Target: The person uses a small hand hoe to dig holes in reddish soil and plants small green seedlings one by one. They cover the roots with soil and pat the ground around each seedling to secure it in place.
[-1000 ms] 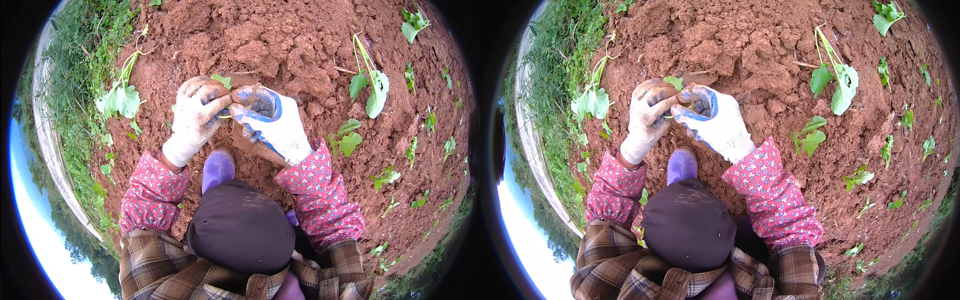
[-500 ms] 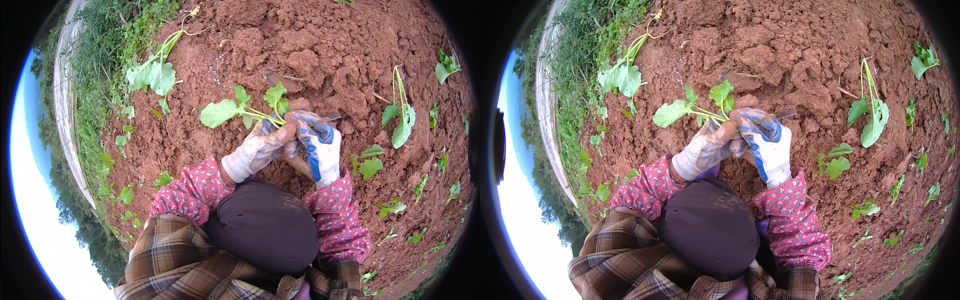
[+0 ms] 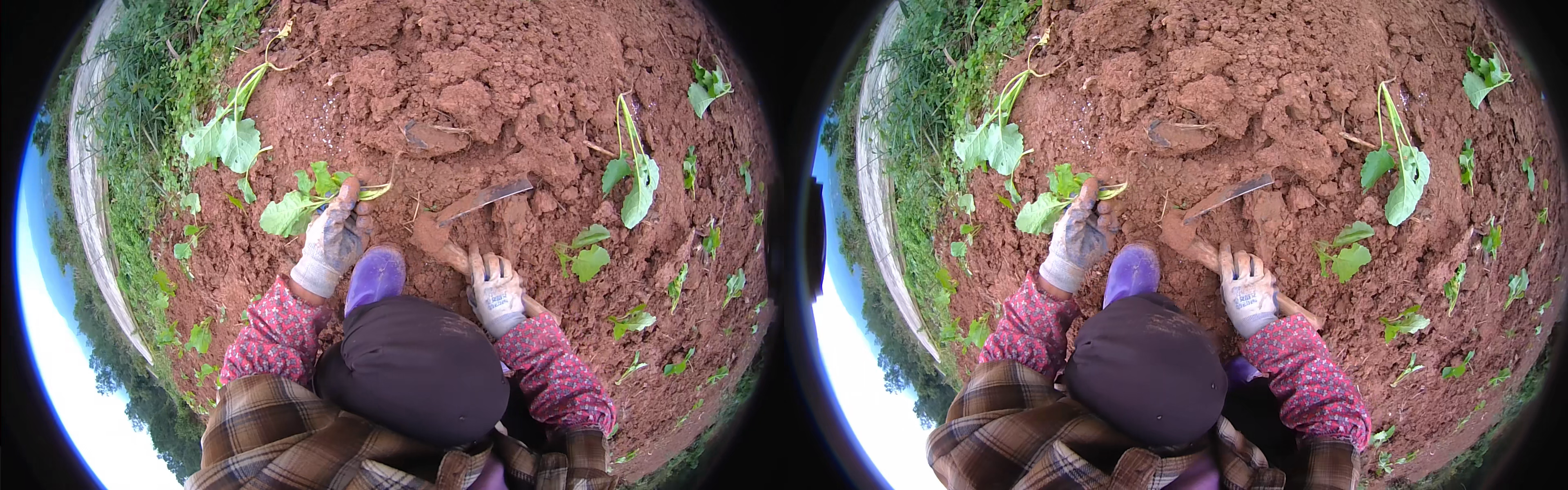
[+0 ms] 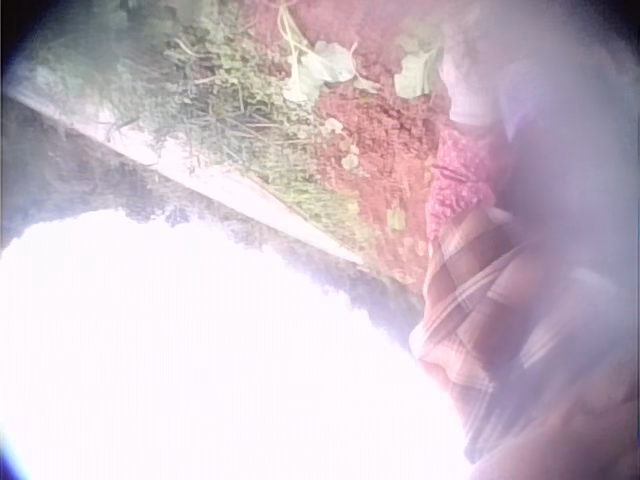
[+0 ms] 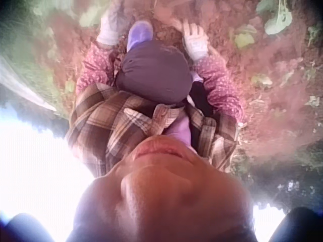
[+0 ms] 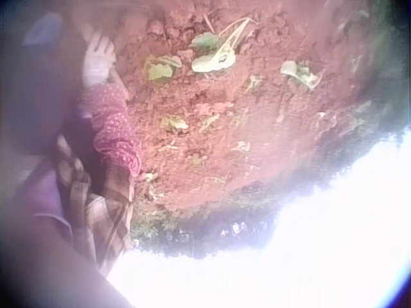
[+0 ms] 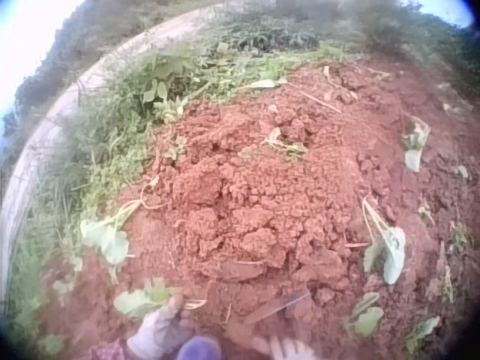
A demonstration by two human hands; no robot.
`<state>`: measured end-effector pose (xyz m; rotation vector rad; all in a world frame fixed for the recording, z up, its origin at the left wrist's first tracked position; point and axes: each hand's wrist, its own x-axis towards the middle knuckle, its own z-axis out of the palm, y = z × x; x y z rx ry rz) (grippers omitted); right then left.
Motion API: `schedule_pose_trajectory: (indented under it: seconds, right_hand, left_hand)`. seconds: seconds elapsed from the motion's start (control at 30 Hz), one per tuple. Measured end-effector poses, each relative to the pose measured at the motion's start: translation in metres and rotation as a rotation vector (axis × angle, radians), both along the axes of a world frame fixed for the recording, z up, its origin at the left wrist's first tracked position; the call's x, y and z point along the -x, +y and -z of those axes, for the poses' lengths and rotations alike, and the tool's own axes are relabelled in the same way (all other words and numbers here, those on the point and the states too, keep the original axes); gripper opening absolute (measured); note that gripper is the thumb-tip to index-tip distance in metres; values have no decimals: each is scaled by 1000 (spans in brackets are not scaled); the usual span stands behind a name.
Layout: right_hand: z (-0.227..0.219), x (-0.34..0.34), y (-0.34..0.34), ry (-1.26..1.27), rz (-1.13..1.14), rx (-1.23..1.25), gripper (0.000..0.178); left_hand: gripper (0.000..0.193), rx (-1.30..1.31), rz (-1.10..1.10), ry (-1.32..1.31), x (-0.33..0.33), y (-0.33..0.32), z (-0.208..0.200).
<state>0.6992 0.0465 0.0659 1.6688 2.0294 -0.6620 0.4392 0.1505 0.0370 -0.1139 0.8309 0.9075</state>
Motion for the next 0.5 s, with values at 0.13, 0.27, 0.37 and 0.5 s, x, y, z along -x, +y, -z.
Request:
schedule_pose_trajectory:
  seconds: [0.13,0.27,0.37,0.5]
  right_hand:
    - [9,-4,-11,122,95,-13,57]
    - [-37,-16,15,380,228,251,59]
    - [-89,-36,51,697,439,161,64]
    - [-141,-74,93,1133,908,-283,63]
  left_hand:
    - [27,81,-35,13,-9,-13,4]
    - [31,75,-8,48,-2,-8,-6]
    - [37,-71,19,54,17,-4,-9]
    - [46,-97,32,147,34,-6,-2]
